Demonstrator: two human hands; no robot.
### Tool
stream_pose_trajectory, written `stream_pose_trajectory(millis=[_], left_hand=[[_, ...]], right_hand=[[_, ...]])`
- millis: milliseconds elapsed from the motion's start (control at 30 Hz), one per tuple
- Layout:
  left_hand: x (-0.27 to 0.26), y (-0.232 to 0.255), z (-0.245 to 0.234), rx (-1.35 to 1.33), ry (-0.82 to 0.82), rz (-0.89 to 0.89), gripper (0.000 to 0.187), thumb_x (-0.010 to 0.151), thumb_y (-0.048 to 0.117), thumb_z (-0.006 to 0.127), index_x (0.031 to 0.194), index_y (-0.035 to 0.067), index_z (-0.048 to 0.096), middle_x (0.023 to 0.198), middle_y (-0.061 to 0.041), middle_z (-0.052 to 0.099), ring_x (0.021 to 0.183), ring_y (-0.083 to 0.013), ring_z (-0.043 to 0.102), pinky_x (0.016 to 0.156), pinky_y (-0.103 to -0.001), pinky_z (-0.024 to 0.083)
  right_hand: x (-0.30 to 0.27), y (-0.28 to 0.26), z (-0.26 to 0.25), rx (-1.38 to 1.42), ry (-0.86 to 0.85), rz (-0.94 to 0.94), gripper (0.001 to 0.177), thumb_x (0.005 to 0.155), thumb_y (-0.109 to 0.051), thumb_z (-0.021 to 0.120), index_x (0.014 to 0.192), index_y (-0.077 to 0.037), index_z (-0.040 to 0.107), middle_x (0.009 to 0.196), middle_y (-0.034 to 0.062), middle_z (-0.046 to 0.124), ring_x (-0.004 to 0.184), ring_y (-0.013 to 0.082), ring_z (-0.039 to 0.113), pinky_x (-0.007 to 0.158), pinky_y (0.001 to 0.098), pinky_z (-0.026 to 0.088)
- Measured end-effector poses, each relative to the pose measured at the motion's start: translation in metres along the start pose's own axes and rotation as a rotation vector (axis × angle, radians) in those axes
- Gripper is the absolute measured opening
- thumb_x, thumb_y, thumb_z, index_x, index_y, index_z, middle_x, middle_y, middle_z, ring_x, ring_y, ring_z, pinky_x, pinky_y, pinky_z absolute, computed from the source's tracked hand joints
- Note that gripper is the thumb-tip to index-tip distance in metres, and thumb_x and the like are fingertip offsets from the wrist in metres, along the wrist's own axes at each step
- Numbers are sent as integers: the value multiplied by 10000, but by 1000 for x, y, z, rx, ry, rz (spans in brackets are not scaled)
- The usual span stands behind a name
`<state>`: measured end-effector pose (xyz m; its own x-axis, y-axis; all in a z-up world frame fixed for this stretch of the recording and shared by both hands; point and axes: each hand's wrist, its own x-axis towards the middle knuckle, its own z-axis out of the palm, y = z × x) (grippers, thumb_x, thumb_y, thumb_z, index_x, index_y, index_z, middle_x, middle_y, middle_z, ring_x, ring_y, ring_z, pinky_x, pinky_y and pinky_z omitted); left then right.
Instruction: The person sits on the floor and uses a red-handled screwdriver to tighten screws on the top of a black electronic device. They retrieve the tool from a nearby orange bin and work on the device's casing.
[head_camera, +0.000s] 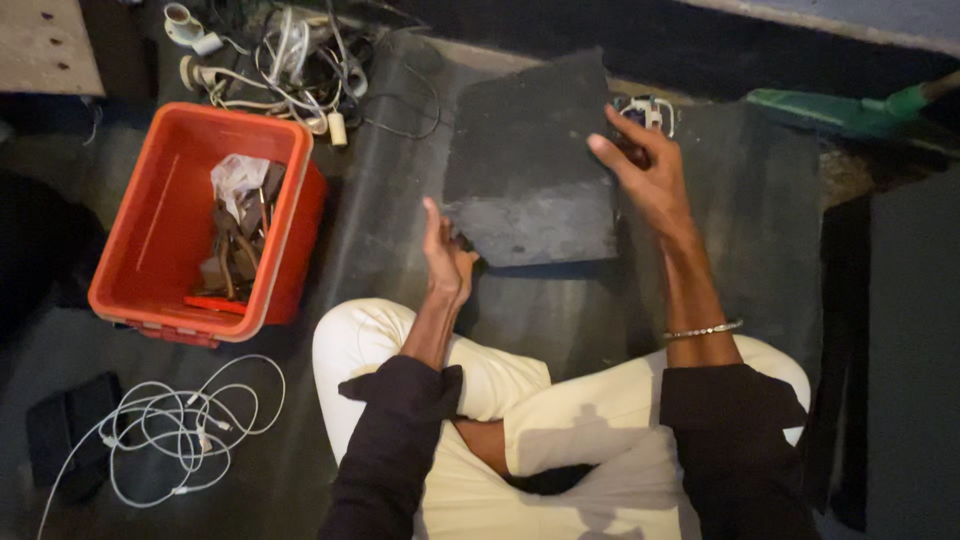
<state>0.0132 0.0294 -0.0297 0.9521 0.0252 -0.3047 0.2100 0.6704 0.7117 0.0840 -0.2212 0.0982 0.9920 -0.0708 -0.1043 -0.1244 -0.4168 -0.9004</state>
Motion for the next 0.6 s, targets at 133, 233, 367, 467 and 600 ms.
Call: stream_pose_trajectory(millis=[133, 233, 367, 467, 600], left_hand=[[-5, -22, 3, -283, -62, -117, 1166, 798, 895, 401, 1593, 49, 289, 1618, -174, 376, 1461, -390, 400, 1130, -637, 355], [-6, -51, 11, -440, -117, -240, 1163, 803, 916, 348, 1598, 69, 303, 1620, -158, 378, 1461, -389, 377, 1129, -633, 312], [1, -76, 5, -465, -11, -355, 1152, 834, 927, 246, 1601, 69, 297, 1613, -170, 392, 1451, -395, 396, 1099, -661, 333], [14, -77, -4, -255, 206, -521, 964, 842, 833, 174, 1566, 211, 312, 1575, -83, 364, 1357, -347, 382, 1007, -639, 288], [20, -62, -7, 114, 573, -3, 608, 1021, 471, 541, 1419, 11, 548, 1417, -186, 579, 1204, -281, 573, 991, -411, 454]], right_hand=[[-22, -30, 19, -114, -29, -488, 548, 883, -272, 875, 1376, -88, 724, 1178, 128, 577, 971, 271, 587, 830, 390, 519], [-32, -43, 40, -307, -19, -778, 625, 814, -301, 927, 1330, -36, 693, 1305, 170, 612, 1170, 341, 610, 986, 431, 533], [-34, -39, 53, -479, -112, -818, 828, 727, -350, 940, 1397, 1, 603, 1401, 266, 531, 1221, 437, 504, 1038, 496, 465], [-32, -35, 61, -496, -158, -849, 870, 715, -365, 917, 1437, -19, 577, 1449, 267, 516, 1258, 443, 502, 1067, 481, 471], [-41, -33, 72, -544, -211, -833, 864, 715, -381, 903, 1433, -24, 584, 1459, 263, 502, 1251, 456, 508, 1030, 484, 485]])
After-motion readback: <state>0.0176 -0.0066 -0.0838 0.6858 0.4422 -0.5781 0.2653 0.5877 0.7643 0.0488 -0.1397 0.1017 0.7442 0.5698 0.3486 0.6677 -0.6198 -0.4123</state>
